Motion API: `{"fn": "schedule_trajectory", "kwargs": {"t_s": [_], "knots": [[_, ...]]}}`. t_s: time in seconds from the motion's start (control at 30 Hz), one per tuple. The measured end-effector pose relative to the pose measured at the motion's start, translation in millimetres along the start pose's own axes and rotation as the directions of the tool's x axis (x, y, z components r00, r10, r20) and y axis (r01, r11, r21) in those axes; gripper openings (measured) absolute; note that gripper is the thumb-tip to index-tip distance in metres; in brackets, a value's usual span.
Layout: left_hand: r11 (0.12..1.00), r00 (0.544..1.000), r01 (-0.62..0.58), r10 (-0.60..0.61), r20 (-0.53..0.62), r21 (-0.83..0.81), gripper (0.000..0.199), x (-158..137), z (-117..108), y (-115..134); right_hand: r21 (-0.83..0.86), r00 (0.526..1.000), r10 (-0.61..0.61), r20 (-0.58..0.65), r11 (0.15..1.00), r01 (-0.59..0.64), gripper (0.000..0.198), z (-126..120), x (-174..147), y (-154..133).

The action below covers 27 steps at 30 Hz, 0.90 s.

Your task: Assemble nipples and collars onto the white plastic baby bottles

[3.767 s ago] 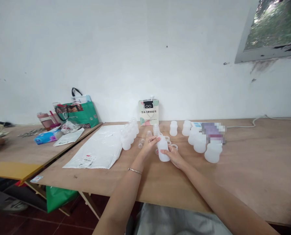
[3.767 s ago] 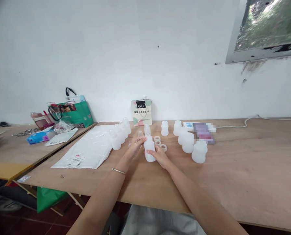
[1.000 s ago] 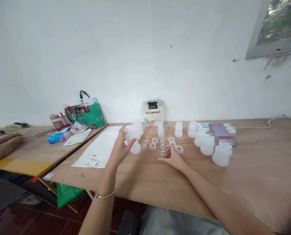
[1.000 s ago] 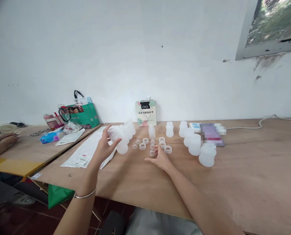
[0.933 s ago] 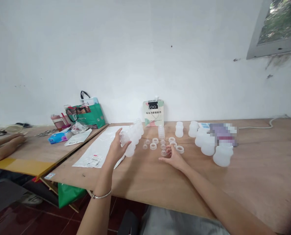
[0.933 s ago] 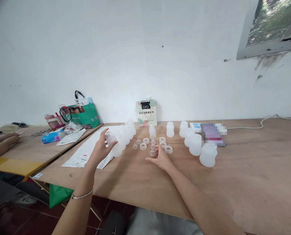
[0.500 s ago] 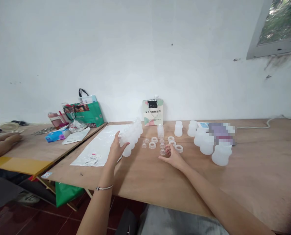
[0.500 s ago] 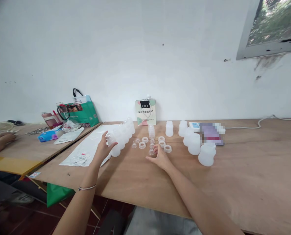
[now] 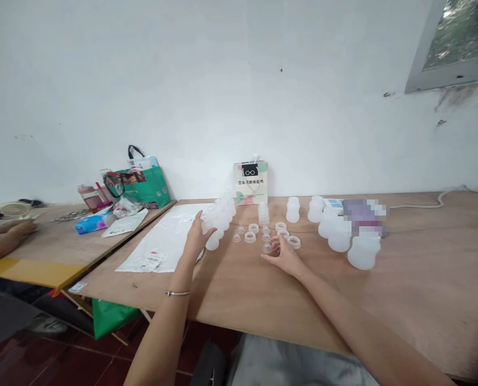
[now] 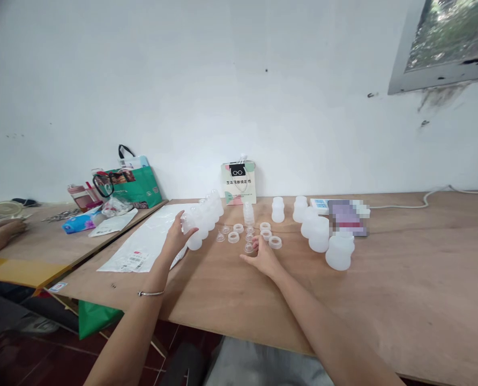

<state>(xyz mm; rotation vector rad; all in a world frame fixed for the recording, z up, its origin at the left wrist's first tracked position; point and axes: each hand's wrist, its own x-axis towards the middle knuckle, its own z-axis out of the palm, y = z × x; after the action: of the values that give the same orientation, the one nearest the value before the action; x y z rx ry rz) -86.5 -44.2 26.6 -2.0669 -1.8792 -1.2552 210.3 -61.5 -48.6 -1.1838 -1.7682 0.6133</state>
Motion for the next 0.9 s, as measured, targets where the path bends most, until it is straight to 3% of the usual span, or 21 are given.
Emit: {"fn": "schedule_trajectory", "kwargs": {"t_s": [0.4, 0.47, 0.53, 0.6, 0.7, 0.8, 0.9], "knots": [[0.999, 0.999, -0.041, 0.040, -0.032, -0.033, 0.080, 13, 19, -1, 0.011, 1.000, -0.003, -0.028, 1.000, 0.003, 0.049, 1, 0, -1], [0.997, 0.992, -0.072, 0.069, -0.110, -0.024, 0.084, 10, 19, 4, 0.019, 1.000, -0.007, -0.030, 1.000, 0.008, 0.043, 1, 1, -1], [0.991, 0.953, -0.131, 0.128, -0.274, 0.008, 0.085, 5, 15, 15, 0.023, 1.000, -0.010, -0.027, 1.000, 0.011, 0.035, 2, 2, -1], [0.976, 0.876, -0.213, 0.206, -0.436, 0.035, 0.078, 0, 11, 32, 0.027, 1.000, -0.014, -0.021, 1.000, 0.014, 0.027, 2, 3, -1], [0.925, 0.786, -0.378, 0.341, -0.516, 0.036, 0.060, -4, 8, 64, 0.034, 1.000, -0.020, -0.019, 0.999, 0.021, 0.019, 1, 4, 0], [0.865, 0.783, -0.502, 0.449, -0.431, -0.011, 0.046, -1, 22, 95, 0.036, 1.000, -0.021, -0.019, 0.999, 0.022, 0.017, 2, 5, 1], [0.893, 0.887, -0.446, 0.431, -0.168, -0.063, 0.029, 8, 49, 117, 0.031, 1.000, -0.026, -0.016, 0.999, 0.026, 0.017, 3, 6, 3]]}}
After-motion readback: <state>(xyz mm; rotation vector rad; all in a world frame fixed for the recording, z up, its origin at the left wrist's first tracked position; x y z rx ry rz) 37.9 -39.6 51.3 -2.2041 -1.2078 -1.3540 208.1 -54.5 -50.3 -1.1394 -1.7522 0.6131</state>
